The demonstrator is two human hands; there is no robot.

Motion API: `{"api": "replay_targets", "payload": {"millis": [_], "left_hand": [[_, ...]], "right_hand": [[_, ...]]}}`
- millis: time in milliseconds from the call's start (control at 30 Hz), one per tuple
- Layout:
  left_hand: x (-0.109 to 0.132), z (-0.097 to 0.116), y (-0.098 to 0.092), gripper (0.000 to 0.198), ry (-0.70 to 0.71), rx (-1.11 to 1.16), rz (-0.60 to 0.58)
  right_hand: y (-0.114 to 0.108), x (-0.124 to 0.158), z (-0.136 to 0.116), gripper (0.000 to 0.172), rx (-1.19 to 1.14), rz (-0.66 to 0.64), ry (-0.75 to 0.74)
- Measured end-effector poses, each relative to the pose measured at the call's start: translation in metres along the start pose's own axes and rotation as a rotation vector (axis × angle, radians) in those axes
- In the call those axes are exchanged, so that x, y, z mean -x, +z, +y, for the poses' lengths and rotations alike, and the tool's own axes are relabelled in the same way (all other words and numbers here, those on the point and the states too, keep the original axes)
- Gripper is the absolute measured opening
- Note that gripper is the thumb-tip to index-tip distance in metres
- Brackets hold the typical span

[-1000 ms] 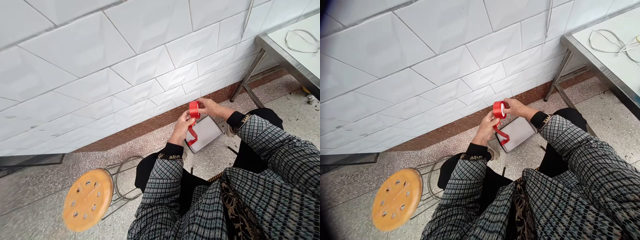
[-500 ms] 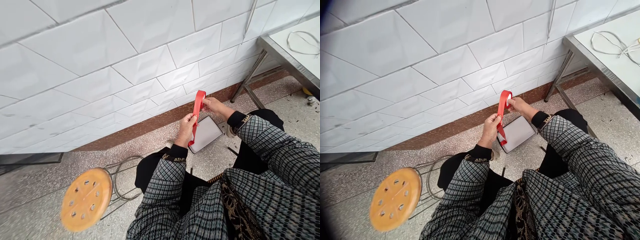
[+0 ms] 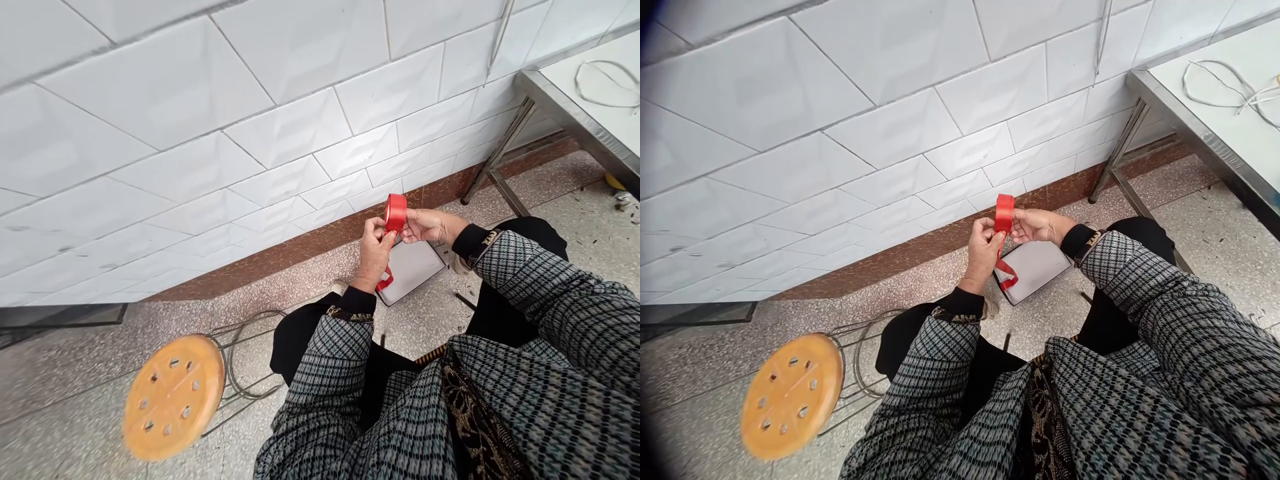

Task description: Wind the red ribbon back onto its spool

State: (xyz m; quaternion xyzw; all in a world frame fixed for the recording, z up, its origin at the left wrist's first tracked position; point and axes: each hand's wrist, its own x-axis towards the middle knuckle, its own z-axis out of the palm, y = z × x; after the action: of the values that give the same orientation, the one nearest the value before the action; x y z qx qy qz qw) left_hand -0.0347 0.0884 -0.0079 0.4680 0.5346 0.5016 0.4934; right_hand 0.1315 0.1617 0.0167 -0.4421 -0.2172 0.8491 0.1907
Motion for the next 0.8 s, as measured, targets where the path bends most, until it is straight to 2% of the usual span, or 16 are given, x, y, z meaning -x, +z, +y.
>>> {"api": "replay_targets", "payload": {"millis": [133,300,400,467,533,633,733,800], "left_hand": [[-0.001,0.008,-0.005,0.046,-0.036,0.022,-0.123],[-0.004,0.005,-0.010,0.054,-0.171,0.109,-0.181],[-0.004,0.001,-0.009,0.051,-0.232,0.192,-0.184],[-0.002,0.002,-0.009,0.049,-0.259,0.245,-0.184],[-0.001,0.005,-0.010,0.051,-0.285,0.281,-0.195],[0.001,0.011,-0.010,0.052,-0.319,0.301,-0.212],[0.003,0.014,-0.006,0.051,-0.308,0.316,-0.179],[0.004,0.012,-0.002,0.048,-0.278,0.322,-0.125]], "right_hand": [[-0.003,-0.001,0.002,0.025,0.055,-0.030,0.018],[-0.006,0.001,0.001,0.023,0.236,-0.025,-0.029],[-0.008,-0.003,-0.003,0.013,0.437,0.072,-0.237],[-0.011,-0.007,-0.004,0.020,0.551,0.155,-0.416],[-0.014,-0.012,-0.004,0.024,0.640,0.188,-0.534],[-0.016,-0.015,-0.002,0.019,0.764,0.209,-0.592],[-0.015,-0.016,-0.001,0.016,0.815,0.315,-0.594],[-0.013,-0.017,-0.002,0.015,0.764,0.401,-0.575]]}}
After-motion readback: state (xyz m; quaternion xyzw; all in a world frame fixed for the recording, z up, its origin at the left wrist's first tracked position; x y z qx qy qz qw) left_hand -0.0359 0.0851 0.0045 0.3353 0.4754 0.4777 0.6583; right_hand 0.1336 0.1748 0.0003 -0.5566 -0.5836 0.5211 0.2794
